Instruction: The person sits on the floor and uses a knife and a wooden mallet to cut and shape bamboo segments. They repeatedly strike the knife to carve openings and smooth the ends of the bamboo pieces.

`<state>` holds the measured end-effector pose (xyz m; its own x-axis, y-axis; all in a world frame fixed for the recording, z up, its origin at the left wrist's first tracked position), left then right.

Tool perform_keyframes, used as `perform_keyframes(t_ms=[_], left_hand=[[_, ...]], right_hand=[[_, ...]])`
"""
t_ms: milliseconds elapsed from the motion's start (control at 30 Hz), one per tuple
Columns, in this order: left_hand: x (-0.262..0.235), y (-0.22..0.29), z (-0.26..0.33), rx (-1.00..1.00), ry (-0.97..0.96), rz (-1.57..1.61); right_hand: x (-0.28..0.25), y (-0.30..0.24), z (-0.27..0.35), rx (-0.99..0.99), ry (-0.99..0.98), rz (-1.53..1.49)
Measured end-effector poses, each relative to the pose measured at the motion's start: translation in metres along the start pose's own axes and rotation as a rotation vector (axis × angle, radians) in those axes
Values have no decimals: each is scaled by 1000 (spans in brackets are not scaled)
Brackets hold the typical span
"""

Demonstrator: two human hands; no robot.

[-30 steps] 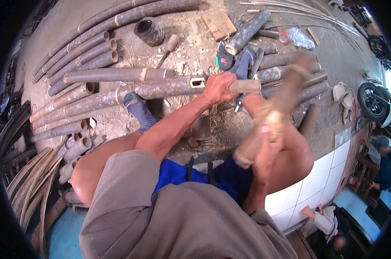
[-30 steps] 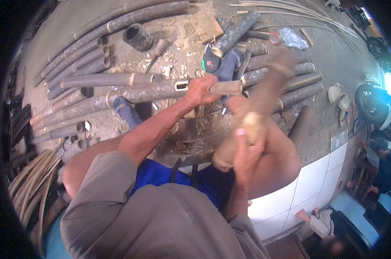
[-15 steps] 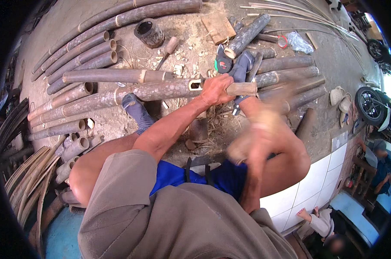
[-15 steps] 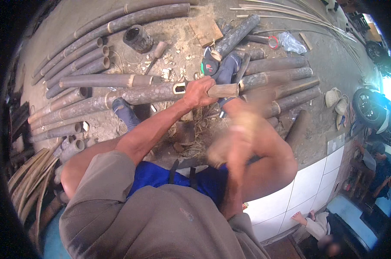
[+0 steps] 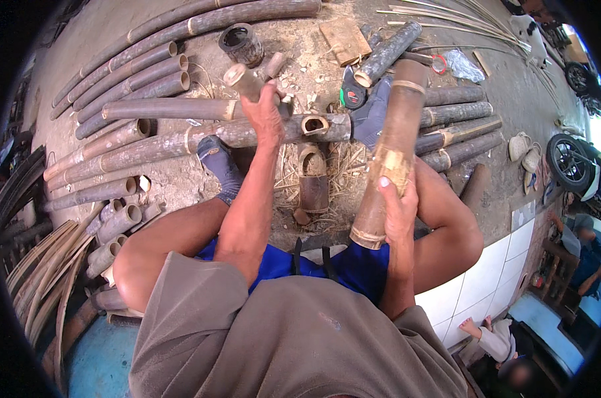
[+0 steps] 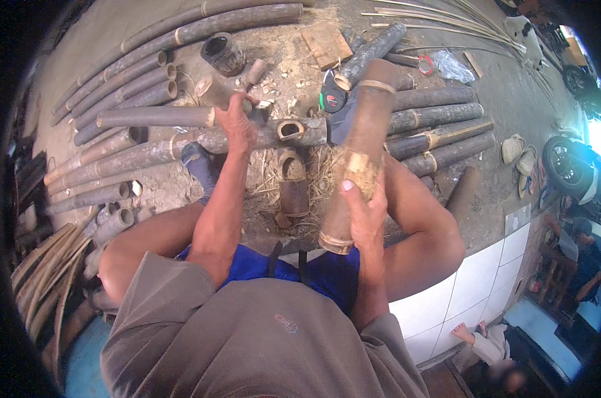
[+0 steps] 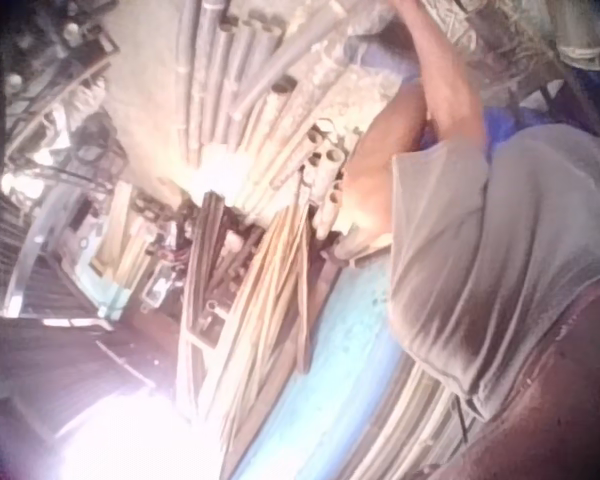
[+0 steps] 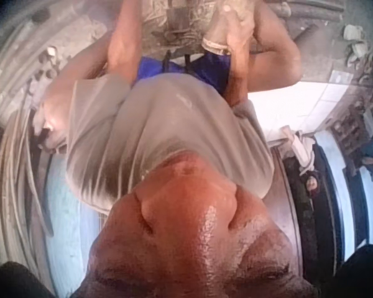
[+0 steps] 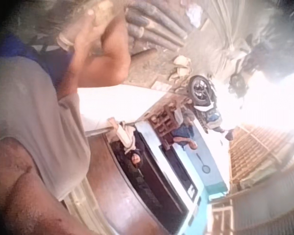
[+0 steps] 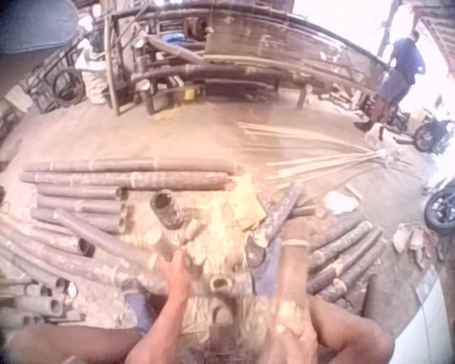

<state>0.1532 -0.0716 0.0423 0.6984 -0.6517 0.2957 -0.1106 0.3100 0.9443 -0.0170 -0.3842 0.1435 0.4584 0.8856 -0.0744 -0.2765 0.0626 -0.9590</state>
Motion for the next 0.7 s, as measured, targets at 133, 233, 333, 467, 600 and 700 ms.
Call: perform_keyframes(t_ms=[133,233,333,467,600,700], left_hand=[[-13,-27,18,-185,54,247],[-14,-20,22,-169,71,180],[-13,-8,26,-132,6,66],[-15,-12,33,-52,-87,-42],[-7,1,37,155,-111,49],[-18,-16,33,30,-49,119]], right_hand=[[42,-19,8,-90,-163,107],[62,-38,9,-172,-244,183],[77,-58,6,-282,-274,283],[116,-118,10,-551,-348,467],[154,-122,-8,-968,-522,1306],[190,-149,-1,-1196,-539,1351]])
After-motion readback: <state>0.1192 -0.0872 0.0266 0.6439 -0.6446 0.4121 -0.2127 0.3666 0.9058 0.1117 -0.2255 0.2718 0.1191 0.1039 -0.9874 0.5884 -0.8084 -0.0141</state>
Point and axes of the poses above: each hand's wrist, its own z-axis away from the middle knuckle, its own x-axis out of the palm, y = z × x, the point moved 10 cm from there along -z, towards the middle knuckle, and after that the axes turned 12 degrees about y, right-handed, at the moved point
